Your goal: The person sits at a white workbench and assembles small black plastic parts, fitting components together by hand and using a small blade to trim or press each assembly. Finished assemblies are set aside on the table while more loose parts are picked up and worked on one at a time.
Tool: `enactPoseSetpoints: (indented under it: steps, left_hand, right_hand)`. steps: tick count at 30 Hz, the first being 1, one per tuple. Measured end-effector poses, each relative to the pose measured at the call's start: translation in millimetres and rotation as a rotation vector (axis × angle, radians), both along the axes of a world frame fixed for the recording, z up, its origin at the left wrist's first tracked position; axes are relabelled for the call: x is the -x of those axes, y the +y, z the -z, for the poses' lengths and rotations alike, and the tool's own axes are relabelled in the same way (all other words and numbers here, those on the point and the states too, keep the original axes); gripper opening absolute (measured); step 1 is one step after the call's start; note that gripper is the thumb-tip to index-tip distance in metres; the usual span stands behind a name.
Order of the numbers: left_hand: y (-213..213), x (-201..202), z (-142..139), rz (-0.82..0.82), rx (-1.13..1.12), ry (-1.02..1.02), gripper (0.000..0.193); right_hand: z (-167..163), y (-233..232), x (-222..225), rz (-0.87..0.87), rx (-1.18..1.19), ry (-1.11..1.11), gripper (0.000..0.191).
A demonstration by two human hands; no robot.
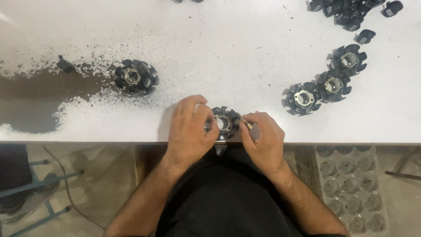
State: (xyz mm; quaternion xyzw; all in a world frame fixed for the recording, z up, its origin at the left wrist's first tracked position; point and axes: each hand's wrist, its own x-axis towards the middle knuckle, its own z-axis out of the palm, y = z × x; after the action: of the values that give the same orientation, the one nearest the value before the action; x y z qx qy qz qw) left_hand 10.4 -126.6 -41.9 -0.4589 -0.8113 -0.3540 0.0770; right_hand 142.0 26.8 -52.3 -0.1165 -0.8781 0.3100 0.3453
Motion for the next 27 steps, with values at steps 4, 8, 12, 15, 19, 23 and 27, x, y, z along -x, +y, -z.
enactPoseSetpoints:
  steps: [4, 8, 12, 15, 19, 23, 27]
  left_hand:
    - [16.5, -3.2, -1.4, 0.087, 0.221, -0.021, 0.028]
    - [29.6, -6.4, -1.7, 0.033, 0.392, 0.164, 0.021]
    - [29.5, -6.2, -3.9, 0.019, 0.301, 0.122, 0.015]
    - [26.1, -4.7, -2.5, 0.044, 0.129, 0.101, 0.015]
    - [24.0, 0.5, 3.8, 0.074, 0.012, 0.08, 0.016]
    - [19.9, 7.6, 6.9, 0.11, -0.017, -0.023, 0.015]
    - [18.2, 11.8, 6.1, 0.14, 0.045, 0.046, 0.013]
  right_hand:
    - [8.2, -5.1, 5.3, 0.01, -0.006, -0.024, 0.019]
    - [8.9, -2.8, 5.6, 0.011, -0.005, -0.076, 0.018]
    - [7.0, 2.2, 4.9, 0.001, -0.018, -0.088, 0.019]
    - [6.4, 4.9, 5.1, -0.004, -0.028, -0.011, 0.019]
    - [6.8, 8.8, 5.4, -0.016, -0.029, -0.043, 0.019]
    - [7.4, 11.9, 6.4, -0.042, -0.017, -0.054, 0.02]
    - [8.3, 14.1, 8.2, -0.043, -0.033, -0.037, 0.02]
